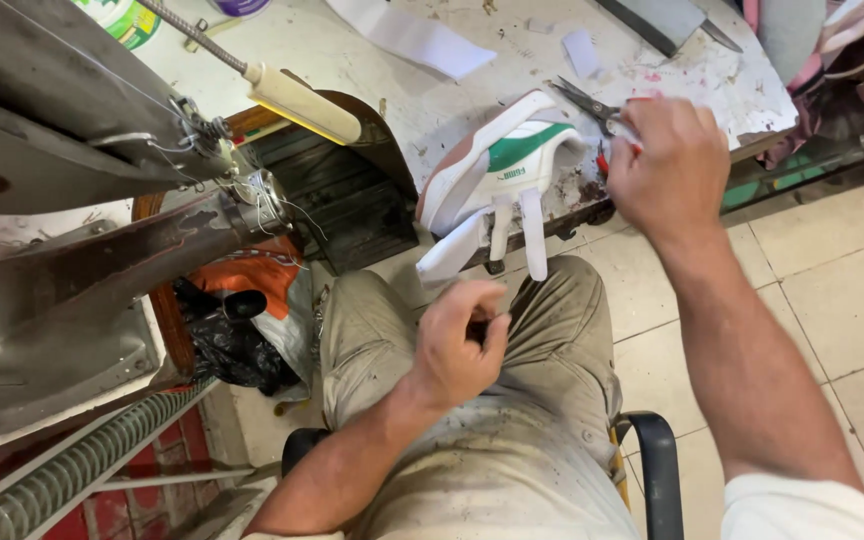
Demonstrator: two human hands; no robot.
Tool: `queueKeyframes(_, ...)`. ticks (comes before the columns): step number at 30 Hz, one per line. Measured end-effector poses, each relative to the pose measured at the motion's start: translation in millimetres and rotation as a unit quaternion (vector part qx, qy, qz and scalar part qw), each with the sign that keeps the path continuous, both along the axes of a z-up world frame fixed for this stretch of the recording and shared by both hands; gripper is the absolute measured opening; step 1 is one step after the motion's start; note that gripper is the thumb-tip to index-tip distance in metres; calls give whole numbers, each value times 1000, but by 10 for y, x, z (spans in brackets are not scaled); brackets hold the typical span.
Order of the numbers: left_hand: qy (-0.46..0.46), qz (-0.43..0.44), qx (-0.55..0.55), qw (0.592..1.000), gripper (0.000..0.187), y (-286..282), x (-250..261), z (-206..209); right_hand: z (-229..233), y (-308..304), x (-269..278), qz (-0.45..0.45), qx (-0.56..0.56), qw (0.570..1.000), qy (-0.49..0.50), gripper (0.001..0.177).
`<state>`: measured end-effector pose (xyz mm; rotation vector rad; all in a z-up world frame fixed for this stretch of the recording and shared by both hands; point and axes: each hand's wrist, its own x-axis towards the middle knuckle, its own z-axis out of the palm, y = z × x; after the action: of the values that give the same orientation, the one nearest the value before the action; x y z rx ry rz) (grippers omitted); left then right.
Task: Repairing a shoe by sewing and trimming excess material using a sewing machine and scissors.
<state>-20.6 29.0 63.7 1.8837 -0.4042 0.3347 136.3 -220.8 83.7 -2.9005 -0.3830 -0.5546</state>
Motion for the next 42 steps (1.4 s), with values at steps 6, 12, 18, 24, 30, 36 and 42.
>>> queueKeyframes(6, -232, 225, 82, 943, 34, 338, 201, -103, -208, 275, -722, 56, 390, 916, 71, 30)
queueKeyframes(12, -222, 175, 101, 954, 55, 428, 428, 202, -378, 503, -895, 67, 458, 878, 125, 55)
queueKeyframes(18, -117, 112, 84, 983, 86, 466, 436, 122, -228, 428, -820, 65, 440, 892, 85, 44)
queueKeyframes(24, -95, 105, 86, 986, 80, 709, 107, -18, -6, 215, -587, 0, 410, 911, 53, 33)
queueKeyframes(30, 31, 124, 169, 977, 73, 1050, -268, -529, 271, 177, 338, -34, 255, 958, 127, 25)
queueKeyframes(36, 117, 99, 183, 971, 61, 1131, -266, -607, 28, 209, 1310, -49, 139, 981, 123, 39)
queueKeyframes(42, 57, 29, 169, 984, 54, 1087, -105, -330, -324, 30, 1517, 0, 274, 961, 33, 26)
